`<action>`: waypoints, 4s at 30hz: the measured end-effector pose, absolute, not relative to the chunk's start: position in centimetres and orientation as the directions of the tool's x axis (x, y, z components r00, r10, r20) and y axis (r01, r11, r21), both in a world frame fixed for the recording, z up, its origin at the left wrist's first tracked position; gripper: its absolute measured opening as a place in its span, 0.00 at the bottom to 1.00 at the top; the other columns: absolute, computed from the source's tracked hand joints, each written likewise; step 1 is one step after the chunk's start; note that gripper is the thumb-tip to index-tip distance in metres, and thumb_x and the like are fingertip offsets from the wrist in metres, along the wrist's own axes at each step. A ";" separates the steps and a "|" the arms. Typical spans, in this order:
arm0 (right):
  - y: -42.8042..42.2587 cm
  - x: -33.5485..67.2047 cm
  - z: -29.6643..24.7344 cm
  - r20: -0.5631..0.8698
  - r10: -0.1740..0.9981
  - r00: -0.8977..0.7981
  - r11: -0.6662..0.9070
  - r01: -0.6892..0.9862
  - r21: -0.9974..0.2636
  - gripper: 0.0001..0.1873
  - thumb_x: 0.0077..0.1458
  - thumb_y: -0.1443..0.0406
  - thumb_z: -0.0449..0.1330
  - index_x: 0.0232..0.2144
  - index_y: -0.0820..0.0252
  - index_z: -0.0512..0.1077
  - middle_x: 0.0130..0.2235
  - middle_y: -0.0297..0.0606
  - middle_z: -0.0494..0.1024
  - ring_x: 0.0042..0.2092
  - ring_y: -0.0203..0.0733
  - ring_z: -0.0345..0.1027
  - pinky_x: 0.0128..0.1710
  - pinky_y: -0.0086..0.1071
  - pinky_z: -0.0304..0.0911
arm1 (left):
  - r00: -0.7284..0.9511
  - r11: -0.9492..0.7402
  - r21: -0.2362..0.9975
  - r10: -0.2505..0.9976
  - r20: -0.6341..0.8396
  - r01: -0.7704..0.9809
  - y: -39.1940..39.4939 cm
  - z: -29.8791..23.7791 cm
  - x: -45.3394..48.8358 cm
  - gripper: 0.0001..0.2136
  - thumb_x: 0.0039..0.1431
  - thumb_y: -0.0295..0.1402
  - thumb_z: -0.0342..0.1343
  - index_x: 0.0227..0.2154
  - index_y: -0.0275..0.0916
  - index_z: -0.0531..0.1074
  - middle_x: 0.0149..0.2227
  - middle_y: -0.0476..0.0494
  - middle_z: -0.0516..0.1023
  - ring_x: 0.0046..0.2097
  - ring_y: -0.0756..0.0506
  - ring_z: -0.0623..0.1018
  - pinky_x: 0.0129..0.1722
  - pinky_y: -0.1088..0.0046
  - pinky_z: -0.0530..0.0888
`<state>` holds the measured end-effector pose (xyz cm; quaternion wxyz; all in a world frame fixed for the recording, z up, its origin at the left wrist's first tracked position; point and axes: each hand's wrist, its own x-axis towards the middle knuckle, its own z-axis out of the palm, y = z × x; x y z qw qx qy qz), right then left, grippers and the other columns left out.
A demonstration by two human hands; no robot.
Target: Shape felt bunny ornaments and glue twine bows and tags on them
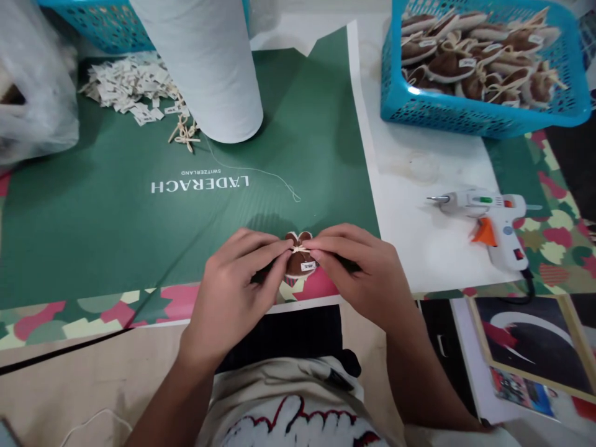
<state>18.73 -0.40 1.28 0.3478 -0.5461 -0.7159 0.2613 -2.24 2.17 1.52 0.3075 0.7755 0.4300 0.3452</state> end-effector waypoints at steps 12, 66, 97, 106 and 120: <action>-1.5 19.6 2.5 0.149 0.981 -0.126 0.192 0.484 -0.854 0.08 0.68 0.68 0.60 0.42 0.55 0.80 0.40 0.36 0.81 0.38 0.36 0.75 0.35 0.30 0.68 | 0.373 -0.452 0.764 0.880 0.295 0.461 2.1 1.1 -2.1 0.08 0.68 0.26 0.59 0.44 0.40 0.82 0.41 0.44 0.85 0.41 0.46 0.80 0.45 0.66 0.77; -16.5 12.5 6.8 0.689 0.718 -0.093 0.617 0.543 -0.570 0.15 0.62 0.71 0.67 0.50 0.51 0.80 0.40 0.38 0.77 0.41 0.41 0.73 0.38 0.37 0.72 | 0.400 0.186 0.903 0.916 -0.018 -0.386 -15.1 5.7 -4.2 0.16 0.69 0.44 0.60 0.38 0.37 0.85 0.29 0.43 0.74 0.30 0.50 0.69 0.27 0.74 0.66; -25.0 27.7 1.9 -0.224 0.935 0.276 -0.341 0.876 -0.343 0.14 0.52 0.59 0.69 0.41 0.55 0.78 0.29 0.40 0.80 0.28 0.49 0.76 0.27 0.39 0.67 | 0.578 0.523 0.573 0.810 -0.102 -0.631 -14.8 6.1 -5.5 0.12 0.63 0.36 0.61 0.34 0.31 0.85 0.27 0.40 0.78 0.30 0.49 0.73 0.30 0.75 0.70; -19.9 12.9 7.8 0.570 0.819 0.065 0.479 0.468 -0.743 0.09 0.62 0.70 0.67 0.44 0.54 0.80 0.38 0.35 0.83 0.34 0.36 0.75 0.31 0.31 0.70 | 0.603 0.583 0.527 0.782 -0.158 -0.618 -15.2 6.1 -4.3 0.13 0.60 0.38 0.63 0.33 0.30 0.85 0.25 0.41 0.76 0.28 0.49 0.72 0.31 0.74 0.70; -18.4 11.1 5.9 0.546 0.818 0.182 0.428 0.442 -0.788 0.08 0.68 0.68 0.58 0.34 0.55 0.72 0.31 0.32 0.74 0.30 0.35 0.65 0.29 0.32 0.62 | 0.273 0.188 0.854 0.960 -0.056 -0.486 -16.0 5.5 -4.3 0.13 0.58 0.38 0.66 0.41 0.36 0.86 0.32 0.40 0.80 0.31 0.48 0.71 0.30 0.72 0.67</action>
